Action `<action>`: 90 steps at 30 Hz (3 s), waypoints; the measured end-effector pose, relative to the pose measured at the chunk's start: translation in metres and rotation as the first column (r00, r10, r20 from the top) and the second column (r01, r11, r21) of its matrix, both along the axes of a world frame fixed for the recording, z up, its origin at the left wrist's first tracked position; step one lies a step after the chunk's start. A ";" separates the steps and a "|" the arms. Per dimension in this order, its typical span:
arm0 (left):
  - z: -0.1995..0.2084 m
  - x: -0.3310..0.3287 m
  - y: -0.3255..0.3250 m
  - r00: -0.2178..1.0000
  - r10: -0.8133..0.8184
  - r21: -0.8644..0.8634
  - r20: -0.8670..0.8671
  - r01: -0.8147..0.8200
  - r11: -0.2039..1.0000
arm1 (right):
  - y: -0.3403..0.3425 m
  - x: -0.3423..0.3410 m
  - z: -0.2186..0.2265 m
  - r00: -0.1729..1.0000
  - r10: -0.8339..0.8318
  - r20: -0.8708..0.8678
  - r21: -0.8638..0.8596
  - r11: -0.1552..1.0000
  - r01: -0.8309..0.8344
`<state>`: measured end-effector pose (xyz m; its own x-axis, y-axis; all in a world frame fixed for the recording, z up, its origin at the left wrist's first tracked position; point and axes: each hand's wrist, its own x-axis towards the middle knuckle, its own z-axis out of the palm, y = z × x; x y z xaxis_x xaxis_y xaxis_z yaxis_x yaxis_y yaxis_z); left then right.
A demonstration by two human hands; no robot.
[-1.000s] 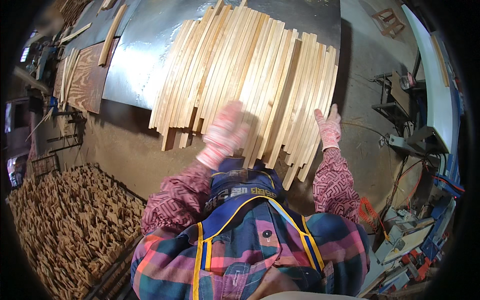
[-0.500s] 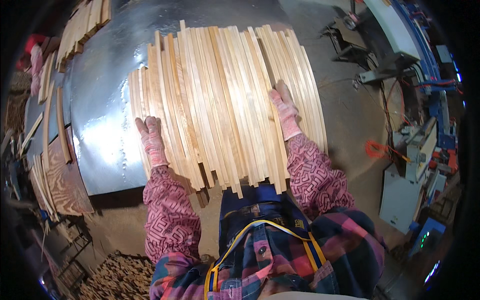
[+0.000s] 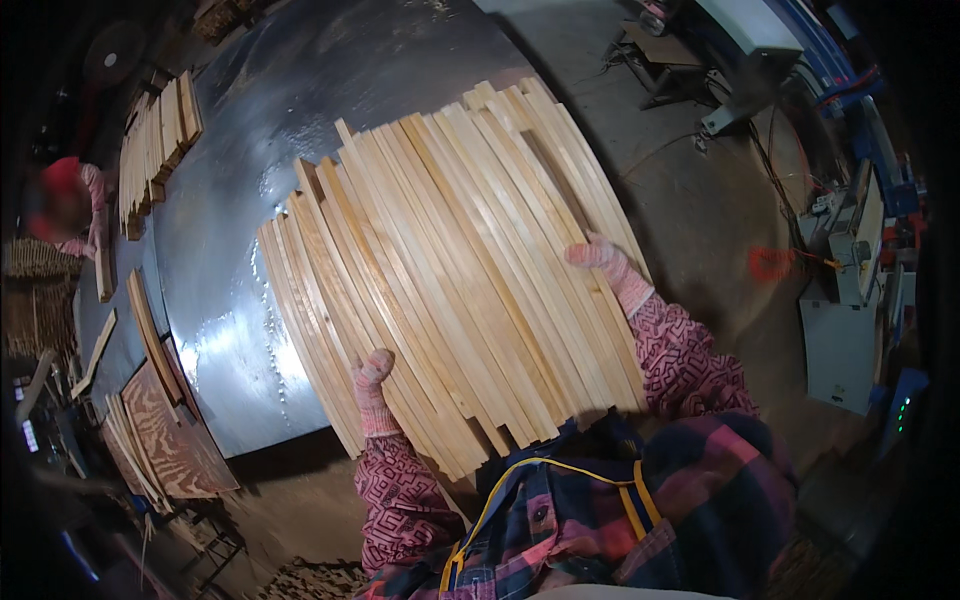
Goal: The person stacks and arranges wooden planks on a metal table and a conveyor belt. They repeatedly pick up bundles of planks, align them, and place them in organized piles.
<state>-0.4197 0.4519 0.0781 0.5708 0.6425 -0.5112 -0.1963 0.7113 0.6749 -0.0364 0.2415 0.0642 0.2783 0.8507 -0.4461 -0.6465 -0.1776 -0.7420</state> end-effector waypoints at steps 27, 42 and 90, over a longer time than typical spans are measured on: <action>-0.068 0.077 0.067 0.814 0.092 0.374 -0.574 0.161 0.913 | 0.021 0.100 0.038 0.319 0.783 0.533 -0.844 0.466 0.267; -0.098 0.059 0.077 0.805 0.106 0.362 -0.584 0.141 0.922 | -0.010 0.160 -0.063 0.845 0.137 0.516 -0.276 0.961 0.012; 0.027 0.027 -0.003 0.408 0.145 0.334 -0.901 0.443 0.832 | -0.047 0.202 -0.075 0.961 -0.113 0.252 -0.222 0.960 0.171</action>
